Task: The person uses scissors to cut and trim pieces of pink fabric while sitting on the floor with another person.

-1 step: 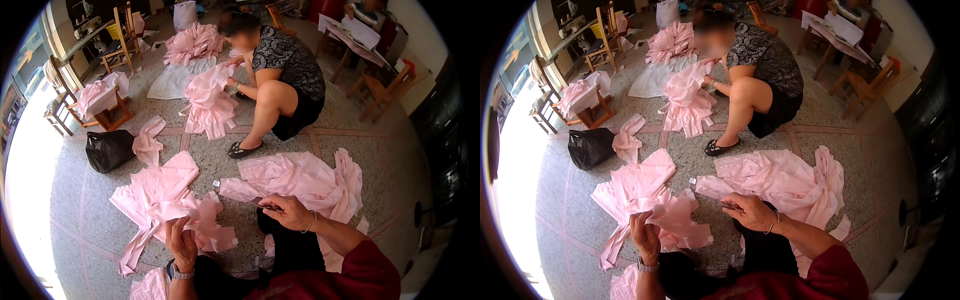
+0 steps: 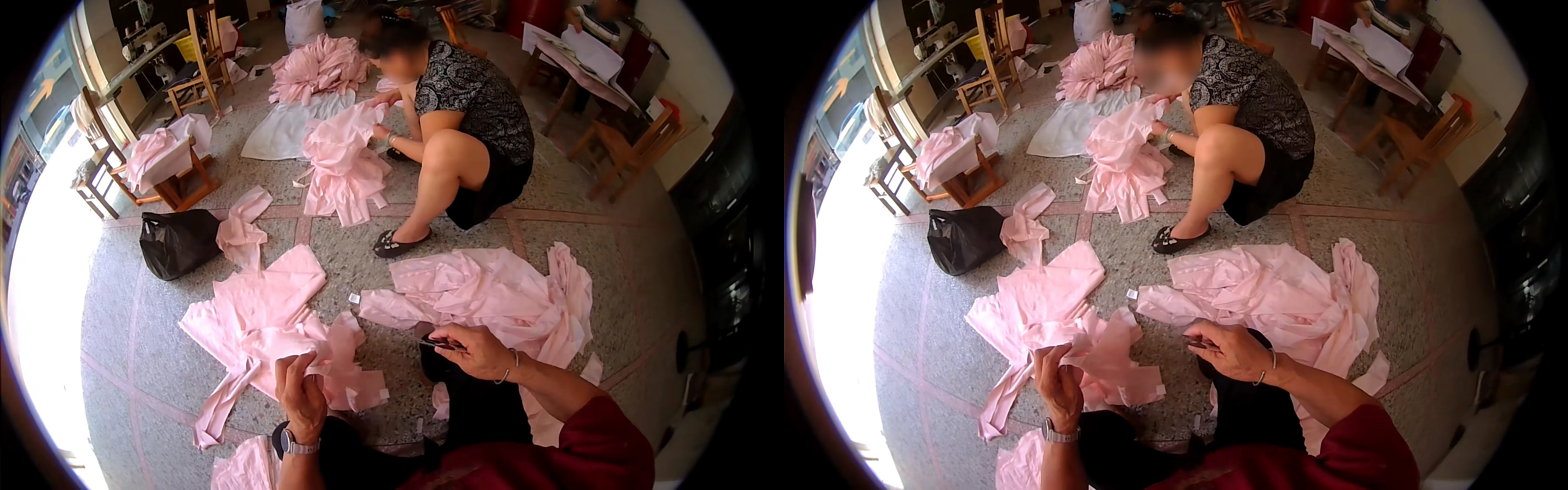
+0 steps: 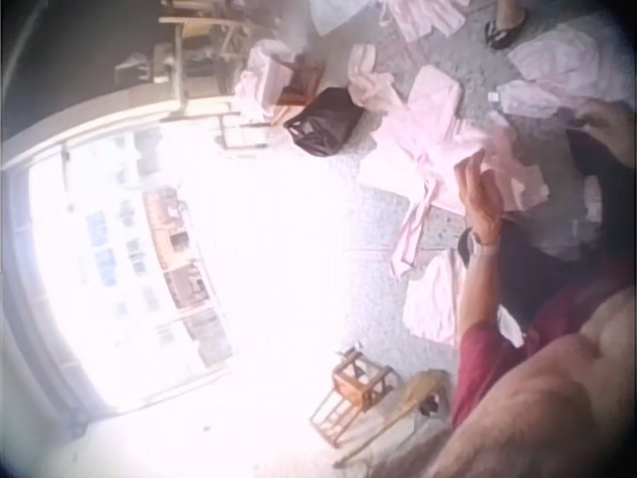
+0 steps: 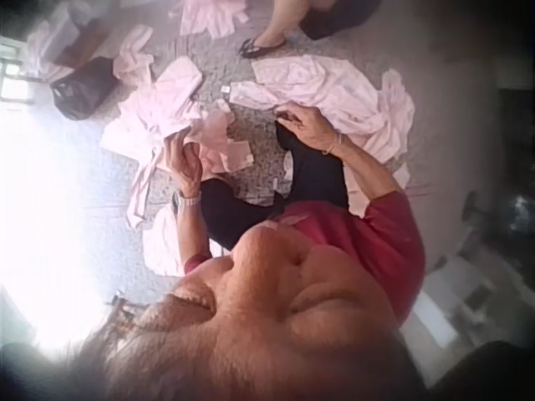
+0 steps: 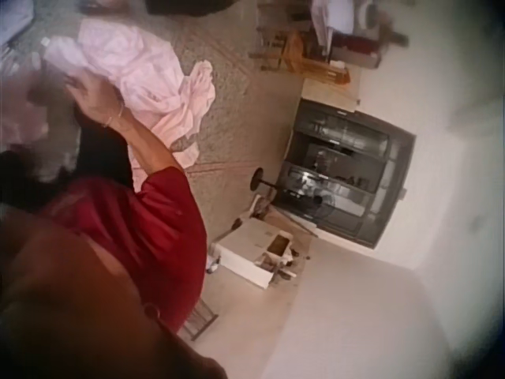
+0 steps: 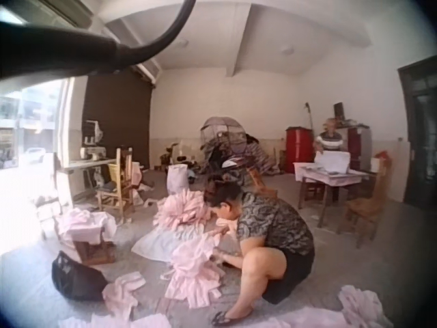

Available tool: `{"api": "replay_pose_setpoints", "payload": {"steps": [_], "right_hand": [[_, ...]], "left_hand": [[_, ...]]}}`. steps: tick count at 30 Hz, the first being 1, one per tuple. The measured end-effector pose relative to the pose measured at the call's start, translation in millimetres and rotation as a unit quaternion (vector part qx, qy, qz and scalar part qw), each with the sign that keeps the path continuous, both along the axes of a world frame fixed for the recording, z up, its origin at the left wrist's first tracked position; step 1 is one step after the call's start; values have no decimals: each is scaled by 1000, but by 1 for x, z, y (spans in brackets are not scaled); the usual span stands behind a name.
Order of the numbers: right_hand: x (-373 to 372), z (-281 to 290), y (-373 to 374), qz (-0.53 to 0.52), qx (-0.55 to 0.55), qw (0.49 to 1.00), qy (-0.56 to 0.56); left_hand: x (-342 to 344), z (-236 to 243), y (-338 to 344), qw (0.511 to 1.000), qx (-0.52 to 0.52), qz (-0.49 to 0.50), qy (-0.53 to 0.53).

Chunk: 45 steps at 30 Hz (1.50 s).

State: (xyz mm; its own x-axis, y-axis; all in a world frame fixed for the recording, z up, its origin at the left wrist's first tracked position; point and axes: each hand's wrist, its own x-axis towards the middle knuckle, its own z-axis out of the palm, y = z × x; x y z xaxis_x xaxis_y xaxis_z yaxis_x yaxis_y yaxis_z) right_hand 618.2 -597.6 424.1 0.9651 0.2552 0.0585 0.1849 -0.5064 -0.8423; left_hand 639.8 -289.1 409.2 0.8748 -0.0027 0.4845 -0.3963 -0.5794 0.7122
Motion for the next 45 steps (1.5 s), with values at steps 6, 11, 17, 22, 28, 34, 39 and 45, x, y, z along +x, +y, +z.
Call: {"api": "replay_pose_setpoints", "payload": {"steps": [6, 11, 17, 22, 28, 34, 39, 45], "right_hand": [[-32, -47, -10, -49, -88, 995, -4], [-29, -58, -6, -74, -97, 990, -71], [-21, -60, -5, -121, -91, 987, -43], [-19, -62, 3, -133, -87, 986, -38], [-16, -61, 13, -143, -93, 985, -26], [-12, -65, 18, -142, -70, 987, -12], [-13, -58, 25, -135, -79, 988, -20], [-14, -61, 19, -137, -99, 985, -34]], "left_hand": [[-3, -39, -7, 996, -20, -57, 58], [-5, -64, -5, 994, -24, -73, 72], [0, -73, -4, 988, -55, -100, 108], [5, -72, 2, 983, -58, -113, 136], [6, -78, 14, 986, -89, -70, 122], [11, -77, 23, 991, -88, -50, 91], [10, -78, 24, 990, -93, -52, 96], [12, -76, 17, 988, -86, -71, 103]]}}
